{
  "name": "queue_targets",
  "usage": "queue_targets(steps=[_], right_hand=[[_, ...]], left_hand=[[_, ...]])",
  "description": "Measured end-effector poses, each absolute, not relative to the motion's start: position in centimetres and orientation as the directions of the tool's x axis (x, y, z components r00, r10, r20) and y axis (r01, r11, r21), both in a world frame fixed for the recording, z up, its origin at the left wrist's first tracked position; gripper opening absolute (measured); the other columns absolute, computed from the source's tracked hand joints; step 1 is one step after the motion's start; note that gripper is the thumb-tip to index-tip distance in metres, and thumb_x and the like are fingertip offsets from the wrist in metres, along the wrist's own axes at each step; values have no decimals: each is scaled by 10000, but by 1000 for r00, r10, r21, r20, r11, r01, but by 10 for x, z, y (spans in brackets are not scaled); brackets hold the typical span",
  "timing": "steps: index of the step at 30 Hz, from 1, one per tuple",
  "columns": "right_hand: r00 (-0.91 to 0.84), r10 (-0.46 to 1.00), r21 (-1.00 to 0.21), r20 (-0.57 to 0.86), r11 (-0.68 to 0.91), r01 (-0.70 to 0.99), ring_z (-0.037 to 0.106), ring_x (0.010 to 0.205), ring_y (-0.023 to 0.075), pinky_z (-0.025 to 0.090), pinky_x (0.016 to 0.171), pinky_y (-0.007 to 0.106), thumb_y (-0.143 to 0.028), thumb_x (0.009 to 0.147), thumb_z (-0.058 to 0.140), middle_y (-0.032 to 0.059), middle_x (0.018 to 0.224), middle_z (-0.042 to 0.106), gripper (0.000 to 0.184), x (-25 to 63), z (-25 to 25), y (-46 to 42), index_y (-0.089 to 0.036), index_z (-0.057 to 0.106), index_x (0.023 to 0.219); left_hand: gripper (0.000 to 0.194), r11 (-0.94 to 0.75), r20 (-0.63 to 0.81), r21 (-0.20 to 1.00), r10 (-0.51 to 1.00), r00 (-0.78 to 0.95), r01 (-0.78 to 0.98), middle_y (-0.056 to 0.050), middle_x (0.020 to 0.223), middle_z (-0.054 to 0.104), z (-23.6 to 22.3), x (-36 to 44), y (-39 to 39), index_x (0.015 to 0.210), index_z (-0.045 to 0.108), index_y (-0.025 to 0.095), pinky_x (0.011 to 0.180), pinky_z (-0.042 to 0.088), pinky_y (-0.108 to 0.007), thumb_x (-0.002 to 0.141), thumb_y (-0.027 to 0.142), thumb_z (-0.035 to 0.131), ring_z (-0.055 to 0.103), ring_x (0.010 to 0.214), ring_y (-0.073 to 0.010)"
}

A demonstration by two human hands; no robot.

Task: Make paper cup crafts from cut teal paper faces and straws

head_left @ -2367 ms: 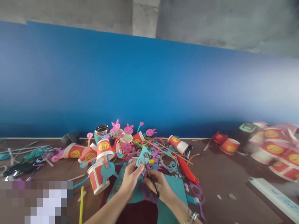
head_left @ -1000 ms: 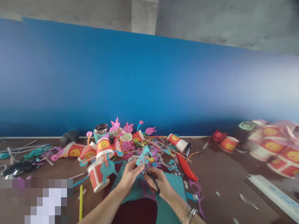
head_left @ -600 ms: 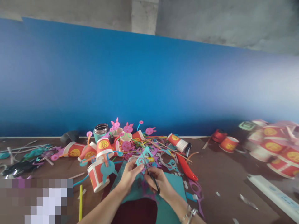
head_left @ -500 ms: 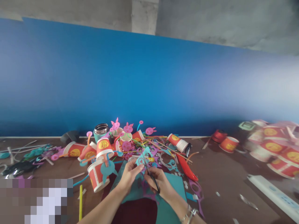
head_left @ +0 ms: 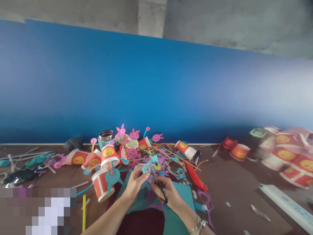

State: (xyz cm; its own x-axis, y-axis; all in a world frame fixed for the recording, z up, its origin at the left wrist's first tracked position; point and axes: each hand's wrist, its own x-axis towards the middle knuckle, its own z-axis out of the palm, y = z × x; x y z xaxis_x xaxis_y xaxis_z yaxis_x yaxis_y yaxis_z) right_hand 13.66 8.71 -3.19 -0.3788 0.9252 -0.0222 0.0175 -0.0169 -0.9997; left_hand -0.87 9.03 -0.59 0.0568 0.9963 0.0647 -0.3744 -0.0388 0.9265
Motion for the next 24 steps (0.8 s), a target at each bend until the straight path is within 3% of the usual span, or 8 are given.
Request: queue_targets(steps=[24], right_hand=[[-377, 925, -998, -34, -11, 63, 312, 300, 39, 230, 305, 169, -539, 695, 654, -93, 401, 378, 402, 136, -25, 85, -165, 509, 673]], left_hand=[[154, -65, 58, 935, 998, -33, -348, 19, 588, 548, -22, -15, 97, 668, 633, 139, 573, 351, -215, 652, 280, 692, 446, 577, -105]])
